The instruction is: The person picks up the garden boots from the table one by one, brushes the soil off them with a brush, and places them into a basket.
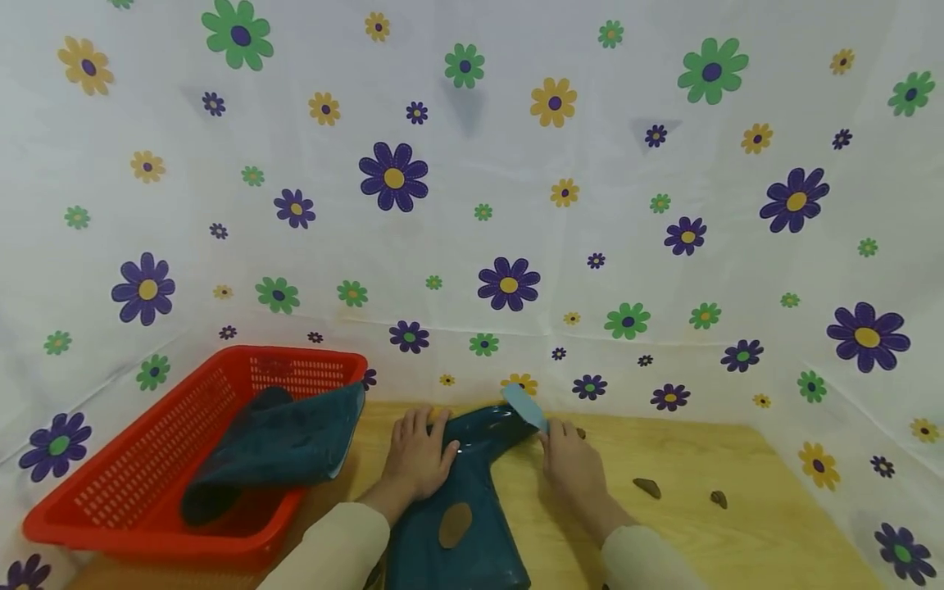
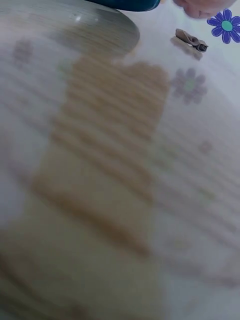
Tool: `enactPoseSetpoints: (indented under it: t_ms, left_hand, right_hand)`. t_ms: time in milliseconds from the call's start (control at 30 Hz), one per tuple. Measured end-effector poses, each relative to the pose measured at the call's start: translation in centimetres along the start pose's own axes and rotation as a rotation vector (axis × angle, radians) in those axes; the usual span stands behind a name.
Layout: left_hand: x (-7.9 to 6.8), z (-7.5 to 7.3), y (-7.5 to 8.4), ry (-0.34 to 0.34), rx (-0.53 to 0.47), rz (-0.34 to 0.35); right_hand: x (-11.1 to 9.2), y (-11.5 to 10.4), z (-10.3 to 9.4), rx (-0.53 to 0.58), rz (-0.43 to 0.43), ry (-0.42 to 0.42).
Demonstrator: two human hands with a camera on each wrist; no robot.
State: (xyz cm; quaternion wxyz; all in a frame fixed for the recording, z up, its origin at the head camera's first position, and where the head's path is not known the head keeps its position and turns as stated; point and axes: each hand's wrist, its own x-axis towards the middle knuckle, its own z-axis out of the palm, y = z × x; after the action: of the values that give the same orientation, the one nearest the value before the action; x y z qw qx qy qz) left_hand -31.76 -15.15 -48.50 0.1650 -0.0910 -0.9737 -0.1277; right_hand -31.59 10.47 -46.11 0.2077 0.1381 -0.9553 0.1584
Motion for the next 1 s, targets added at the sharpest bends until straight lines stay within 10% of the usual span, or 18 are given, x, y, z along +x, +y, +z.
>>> enactPoseSetpoints:
  t_ms: [267,1000]
  left_hand:
    - [-0.1,-0.4,-0.5,-0.007,0.031,-0.009]
    - [-0.1,-0.1,0.5,-0.014,0.035,0.002]
  right_hand:
    - [0.7,-1.1,-0.2,-0.016,-0.001,-0.220]
    - [-0.2,-0.3,-0.2,0.126,0.305,-0.218]
